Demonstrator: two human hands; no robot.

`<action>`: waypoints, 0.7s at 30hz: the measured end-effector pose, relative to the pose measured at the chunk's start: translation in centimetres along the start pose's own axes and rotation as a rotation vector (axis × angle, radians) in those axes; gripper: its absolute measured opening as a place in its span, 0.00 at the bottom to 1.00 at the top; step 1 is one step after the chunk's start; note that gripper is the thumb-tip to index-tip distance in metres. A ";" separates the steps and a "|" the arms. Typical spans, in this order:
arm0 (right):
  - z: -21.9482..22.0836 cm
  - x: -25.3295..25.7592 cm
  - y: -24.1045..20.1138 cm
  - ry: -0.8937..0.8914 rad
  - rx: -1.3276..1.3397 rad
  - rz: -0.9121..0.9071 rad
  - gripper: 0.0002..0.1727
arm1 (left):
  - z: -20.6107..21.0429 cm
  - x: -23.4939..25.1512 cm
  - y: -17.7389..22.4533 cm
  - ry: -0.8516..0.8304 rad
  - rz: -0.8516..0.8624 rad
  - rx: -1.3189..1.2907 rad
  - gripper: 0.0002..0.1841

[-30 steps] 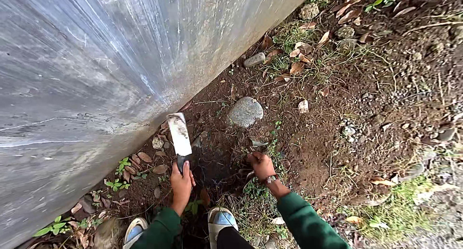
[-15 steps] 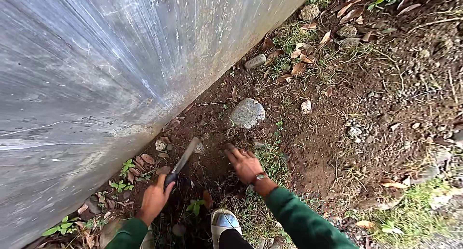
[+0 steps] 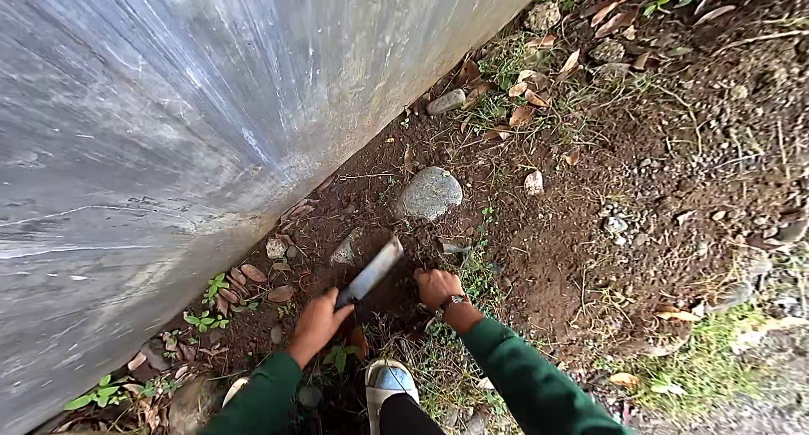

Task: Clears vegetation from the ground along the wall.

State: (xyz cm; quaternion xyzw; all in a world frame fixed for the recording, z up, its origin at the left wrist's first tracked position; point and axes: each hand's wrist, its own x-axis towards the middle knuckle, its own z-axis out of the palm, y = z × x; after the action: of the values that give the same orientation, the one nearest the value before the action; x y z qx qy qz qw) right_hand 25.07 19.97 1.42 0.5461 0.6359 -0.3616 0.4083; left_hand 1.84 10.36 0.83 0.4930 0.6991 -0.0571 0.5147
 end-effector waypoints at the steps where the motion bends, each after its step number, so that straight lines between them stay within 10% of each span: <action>1: 0.3 0.0 0.1 0.005 0.009 -0.003 0.21 | -0.4 -0.3 0.1 0.141 0.045 -0.131 0.26; 4: 0.2 0.1 0.0 0.027 0.034 -0.014 0.20 | 1.9 0.2 0.6 0.477 0.136 -0.375 0.25; 7: 0.2 -0.3 -0.3 0.008 0.027 -0.020 0.20 | 2.1 0.1 1.0 -0.055 -0.034 0.115 0.27; 9: 0.3 -0.5 -0.2 0.020 0.028 -0.019 0.20 | 0.3 0.0 2.3 -0.116 -0.048 0.208 0.27; 14: 1.1 -0.4 0.1 0.029 0.037 -0.003 0.20 | 3.1 -0.5 0.9 0.445 0.093 -0.232 0.25; 18: 0.7 -0.7 -0.1 -0.001 0.022 -0.023 0.20 | 0.6 0.3 -0.3 -0.188 -0.002 0.033 0.27; 21: 1.3 -1.0 0.4 0.007 0.039 -0.014 0.20 | -0.8 -0.6 0.6 0.151 0.066 -0.265 0.26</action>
State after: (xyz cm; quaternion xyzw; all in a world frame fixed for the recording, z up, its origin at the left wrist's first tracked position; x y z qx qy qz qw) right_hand 25.70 18.45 1.85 0.5509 0.6339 -0.3748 0.3927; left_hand 1.71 10.74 1.96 0.4464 0.7207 0.0899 0.5228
